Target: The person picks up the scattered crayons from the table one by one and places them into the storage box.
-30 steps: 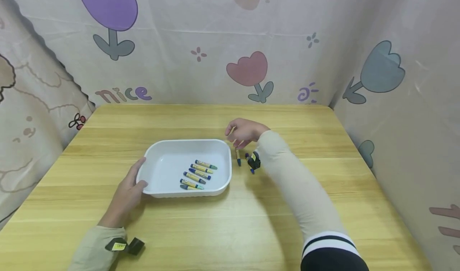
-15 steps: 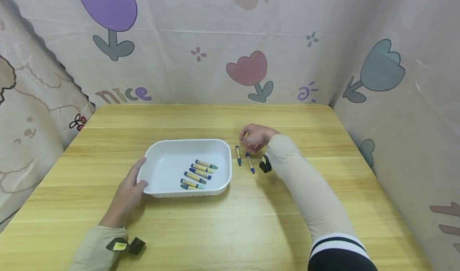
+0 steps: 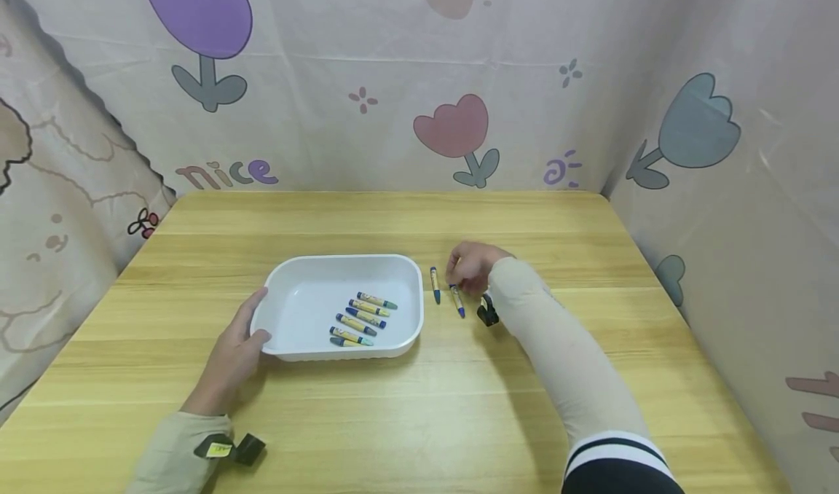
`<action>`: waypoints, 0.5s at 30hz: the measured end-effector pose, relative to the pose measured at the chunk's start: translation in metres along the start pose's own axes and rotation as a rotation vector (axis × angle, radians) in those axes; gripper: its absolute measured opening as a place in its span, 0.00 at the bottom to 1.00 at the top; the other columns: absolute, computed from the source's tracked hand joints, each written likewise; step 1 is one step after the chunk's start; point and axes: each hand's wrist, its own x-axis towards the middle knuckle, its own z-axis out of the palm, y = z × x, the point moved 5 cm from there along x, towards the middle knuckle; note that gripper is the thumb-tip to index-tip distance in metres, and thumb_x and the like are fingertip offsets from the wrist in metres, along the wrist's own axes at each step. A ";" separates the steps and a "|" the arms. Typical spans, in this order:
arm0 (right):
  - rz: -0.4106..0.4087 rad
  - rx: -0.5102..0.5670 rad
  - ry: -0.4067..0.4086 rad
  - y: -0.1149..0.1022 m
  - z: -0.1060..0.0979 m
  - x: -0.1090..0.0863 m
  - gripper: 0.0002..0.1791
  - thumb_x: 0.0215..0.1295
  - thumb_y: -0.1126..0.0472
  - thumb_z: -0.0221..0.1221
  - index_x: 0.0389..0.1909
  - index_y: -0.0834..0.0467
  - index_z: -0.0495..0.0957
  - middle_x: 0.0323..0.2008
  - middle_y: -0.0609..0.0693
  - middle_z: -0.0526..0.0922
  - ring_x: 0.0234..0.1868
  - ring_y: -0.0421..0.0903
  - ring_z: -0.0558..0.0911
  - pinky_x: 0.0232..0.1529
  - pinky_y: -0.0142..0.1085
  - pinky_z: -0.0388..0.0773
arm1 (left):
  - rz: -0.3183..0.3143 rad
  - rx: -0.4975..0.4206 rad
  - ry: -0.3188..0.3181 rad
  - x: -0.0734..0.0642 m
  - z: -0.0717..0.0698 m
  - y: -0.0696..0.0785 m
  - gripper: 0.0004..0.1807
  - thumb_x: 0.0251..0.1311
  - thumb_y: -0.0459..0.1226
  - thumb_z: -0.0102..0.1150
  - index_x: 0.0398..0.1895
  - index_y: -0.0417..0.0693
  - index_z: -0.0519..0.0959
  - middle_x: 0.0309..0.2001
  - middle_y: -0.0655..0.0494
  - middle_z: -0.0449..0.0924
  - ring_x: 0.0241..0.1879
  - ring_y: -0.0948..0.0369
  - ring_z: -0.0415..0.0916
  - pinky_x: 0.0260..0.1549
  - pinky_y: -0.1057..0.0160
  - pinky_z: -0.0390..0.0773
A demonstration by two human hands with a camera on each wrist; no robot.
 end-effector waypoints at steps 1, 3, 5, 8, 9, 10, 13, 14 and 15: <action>0.002 -0.001 0.005 0.001 0.001 0.000 0.15 0.64 0.68 0.57 0.50 0.64 0.69 0.30 0.53 0.75 0.24 0.44 0.74 0.27 0.34 0.76 | 0.001 0.001 0.000 0.000 0.000 0.000 0.39 0.63 0.29 0.41 0.78 0.51 0.46 0.76 0.42 0.42 0.73 0.40 0.42 0.67 0.39 0.49; 0.007 -0.006 0.015 0.003 0.002 0.001 0.14 0.63 0.69 0.58 0.49 0.64 0.70 0.31 0.53 0.74 0.25 0.45 0.73 0.27 0.34 0.77 | 0.001 0.003 0.002 0.000 0.000 0.000 0.39 0.63 0.29 0.41 0.78 0.52 0.46 0.76 0.42 0.42 0.73 0.40 0.42 0.68 0.40 0.49; 0.016 -0.006 0.031 0.005 0.003 0.002 0.14 0.62 0.69 0.60 0.48 0.64 0.70 0.31 0.53 0.74 0.26 0.45 0.73 0.28 0.34 0.76 | 0.001 0.005 0.001 0.000 0.000 0.001 0.39 0.63 0.29 0.41 0.78 0.51 0.46 0.76 0.42 0.42 0.73 0.40 0.42 0.67 0.39 0.49; 0.024 -0.013 0.059 0.007 0.003 0.004 0.13 0.60 0.70 0.61 0.45 0.64 0.72 0.32 0.53 0.74 0.26 0.45 0.73 0.27 0.33 0.76 | 0.000 0.009 0.000 -0.001 0.000 0.002 0.39 0.64 0.29 0.41 0.78 0.52 0.45 0.76 0.42 0.41 0.73 0.40 0.41 0.68 0.40 0.49; 0.022 -0.021 0.065 0.008 0.003 0.004 0.12 0.60 0.71 0.61 0.44 0.63 0.73 0.33 0.54 0.74 0.26 0.45 0.74 0.27 0.33 0.76 | -0.001 0.008 -0.002 -0.001 0.000 0.002 0.39 0.64 0.29 0.41 0.78 0.51 0.45 0.76 0.42 0.41 0.73 0.40 0.41 0.68 0.40 0.49; 0.020 -0.029 0.072 0.008 0.003 0.004 0.12 0.59 0.71 0.62 0.43 0.63 0.73 0.33 0.54 0.74 0.26 0.45 0.74 0.27 0.33 0.76 | -0.001 0.007 -0.003 -0.001 0.000 0.002 0.39 0.64 0.29 0.40 0.78 0.51 0.45 0.76 0.42 0.41 0.73 0.40 0.41 0.68 0.40 0.49; 0.009 -0.057 0.082 0.007 0.003 0.004 0.09 0.59 0.71 0.62 0.40 0.63 0.75 0.33 0.54 0.75 0.26 0.45 0.74 0.26 0.32 0.76 | -0.005 0.003 -0.003 -0.002 0.000 0.003 0.39 0.64 0.29 0.40 0.78 0.52 0.45 0.76 0.42 0.41 0.73 0.41 0.41 0.68 0.40 0.49; 0.005 -0.063 0.084 0.007 0.003 0.004 0.09 0.59 0.71 0.62 0.40 0.63 0.75 0.33 0.54 0.75 0.26 0.45 0.74 0.26 0.32 0.76 | -0.005 0.003 -0.001 -0.002 0.000 0.003 0.39 0.64 0.29 0.40 0.78 0.52 0.45 0.76 0.43 0.41 0.73 0.41 0.41 0.68 0.40 0.49; 0.001 -0.073 0.086 0.007 0.002 0.004 0.08 0.59 0.71 0.62 0.39 0.63 0.75 0.33 0.54 0.75 0.26 0.45 0.74 0.26 0.32 0.77 | -0.005 0.003 -0.001 -0.001 0.000 0.003 0.39 0.64 0.29 0.40 0.78 0.52 0.45 0.76 0.43 0.41 0.73 0.41 0.41 0.68 0.40 0.49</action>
